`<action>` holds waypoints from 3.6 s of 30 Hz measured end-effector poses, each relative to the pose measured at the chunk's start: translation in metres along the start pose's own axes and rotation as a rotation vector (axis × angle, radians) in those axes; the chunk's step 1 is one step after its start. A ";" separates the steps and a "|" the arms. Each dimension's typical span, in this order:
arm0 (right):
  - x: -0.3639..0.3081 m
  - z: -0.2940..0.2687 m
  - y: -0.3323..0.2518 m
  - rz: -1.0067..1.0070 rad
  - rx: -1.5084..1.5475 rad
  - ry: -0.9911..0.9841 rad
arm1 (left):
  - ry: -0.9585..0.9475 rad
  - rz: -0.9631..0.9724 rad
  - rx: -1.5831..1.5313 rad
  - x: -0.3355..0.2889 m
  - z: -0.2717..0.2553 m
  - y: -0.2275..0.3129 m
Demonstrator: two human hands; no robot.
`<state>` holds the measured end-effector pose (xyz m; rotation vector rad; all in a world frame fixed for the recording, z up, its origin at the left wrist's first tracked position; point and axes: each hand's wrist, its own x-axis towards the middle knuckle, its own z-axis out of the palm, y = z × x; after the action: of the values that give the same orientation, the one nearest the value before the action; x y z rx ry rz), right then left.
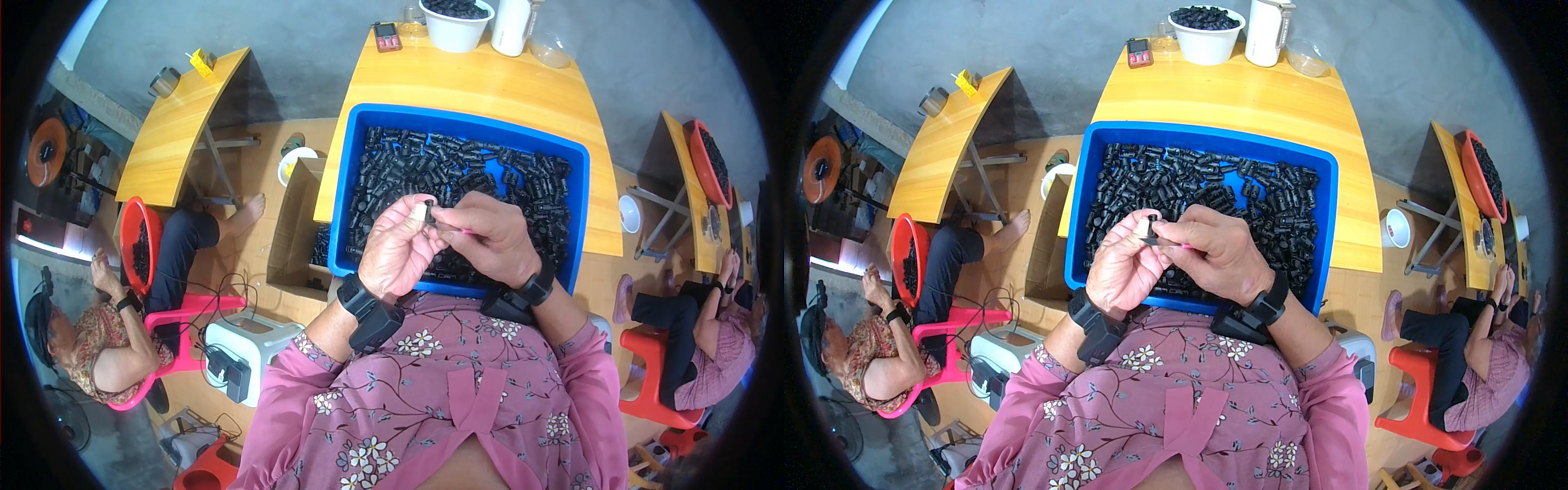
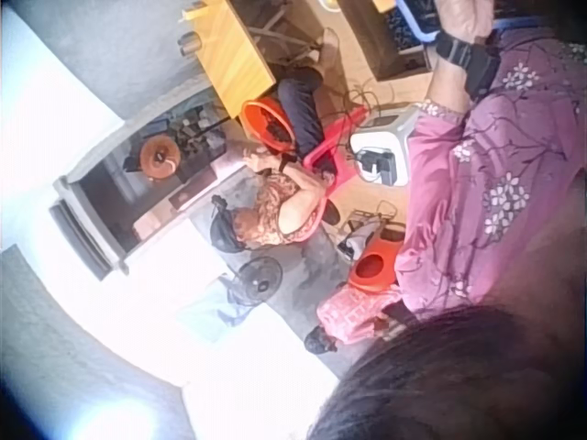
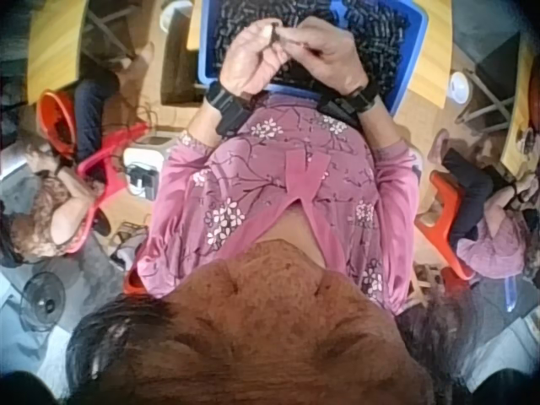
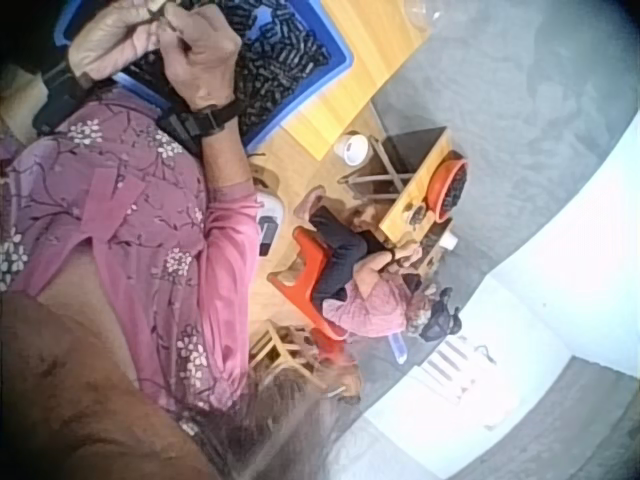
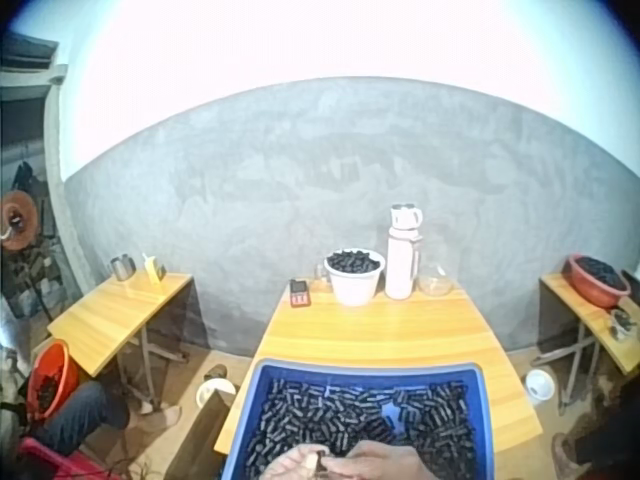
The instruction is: Assembling small plastic components by inserting white and pink pins into black plastic housings.
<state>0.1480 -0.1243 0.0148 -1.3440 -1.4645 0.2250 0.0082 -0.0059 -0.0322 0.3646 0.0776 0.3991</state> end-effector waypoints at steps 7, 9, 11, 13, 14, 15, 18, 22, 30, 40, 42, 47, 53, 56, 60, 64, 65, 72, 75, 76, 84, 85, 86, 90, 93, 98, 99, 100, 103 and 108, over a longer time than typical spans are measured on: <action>0.002 -0.005 -0.004 0.005 0.014 -0.048 | 0.131 0.033 0.052 0.001 0.008 -0.001; 0.004 -0.004 -0.005 0.051 -0.008 -0.015 | 0.052 0.031 0.030 0.000 0.002 0.002; 0.007 -0.003 -0.002 0.245 -0.114 0.199 | -0.028 0.024 0.007 0.000 0.004 0.002; 0.004 -0.003 0.005 0.288 -0.139 0.216 | 0.021 0.025 0.041 -0.002 0.012 0.002; 0.003 -0.002 0.009 0.295 -0.149 0.218 | 0.019 0.024 0.040 -0.002 0.012 0.002; 0.002 -0.002 0.011 0.302 -0.158 0.219 | 0.003 0.027 0.030 -0.001 0.011 0.001; 0.005 -0.002 0.010 0.286 -0.214 0.185 | -0.028 0.041 0.021 -0.002 0.011 0.003; 0.003 -0.006 0.013 0.272 -0.307 0.086 | -0.002 0.166 0.049 -0.005 0.017 0.019; 0.004 -0.014 0.002 0.268 -0.456 -0.266 | 0.355 0.736 0.348 -0.019 -0.017 0.102; 0.003 -0.009 0.012 0.219 -0.338 -0.276 | 1.050 0.615 0.468 -0.028 -0.106 0.129; 0.006 -0.008 0.008 0.245 -0.264 -0.174 | 0.997 0.684 0.550 -0.035 -0.126 0.138; 0.008 -0.009 0.003 0.388 0.052 0.034 | 0.767 1.023 0.728 -0.026 -0.049 0.120; 0.006 -0.014 -0.003 0.511 0.303 0.094 | 0.203 0.459 0.774 -0.019 0.032 0.058; 0.005 -0.009 0.001 0.379 0.271 0.116 | 0.138 0.164 0.730 -0.014 0.040 0.026; 0.003 -0.008 0.001 0.359 0.316 0.094 | 0.092 0.105 0.614 -0.005 0.031 0.005; 0.002 -0.008 0.000 0.355 0.282 0.066 | 0.097 0.095 0.530 -0.002 0.025 0.001; 0.002 -0.007 -0.001 0.373 0.296 0.080 | 0.085 0.095 0.505 -0.002 0.024 0.000; 0.003 -0.008 -0.001 0.498 0.417 0.097 | 0.041 0.088 0.436 -0.002 0.021 -0.002; 0.002 -0.007 -0.001 0.490 0.422 0.107 | 0.028 0.060 0.379 -0.002 0.019 0.000; 0.002 -0.007 -0.001 0.489 0.422 0.107 | 0.028 0.060 0.379 -0.002 0.018 0.000; 0.001 -0.007 0.000 0.275 0.204 0.025 | -0.002 0.049 0.418 0.000 0.018 0.002; 0.001 -0.007 0.000 0.275 0.204 0.024 | -0.002 0.050 0.418 0.000 0.017 0.002; 0.002 -0.007 0.000 0.279 0.182 0.004 | 0.012 0.043 0.413 0.000 0.016 0.002; 0.002 -0.009 -0.003 0.374 0.242 -0.013 | 0.035 0.015 0.312 -0.001 0.017 0.004; 0.001 -0.010 0.001 0.366 0.310 0.027 | 0.045 -0.017 0.289 -0.001 0.019 0.006; 0.001 -0.011 0.003 0.275 0.309 0.029 | -0.010 -0.099 0.241 -0.002 0.019 0.010; 0.001 -0.012 0.005 0.237 0.278 0.025 | -0.019 -0.114 0.221 -0.002 0.019 0.011; 0.001 -0.011 0.005 0.237 0.278 0.025 | -0.019 -0.113 0.221 -0.002 0.018 0.011; 0.002 -0.010 0.005 0.200 0.279 0.037 | -0.029 -0.117 0.212 -0.003 0.016 0.011; 0.003 -0.009 0.002 0.218 0.243 0.050 | 0.018 -0.105 0.194 -0.002 0.019 0.009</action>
<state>0.1571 -0.1255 0.0183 -1.2992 -1.2055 0.4910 0.0053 -0.0053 -0.0113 0.5455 0.1530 0.2921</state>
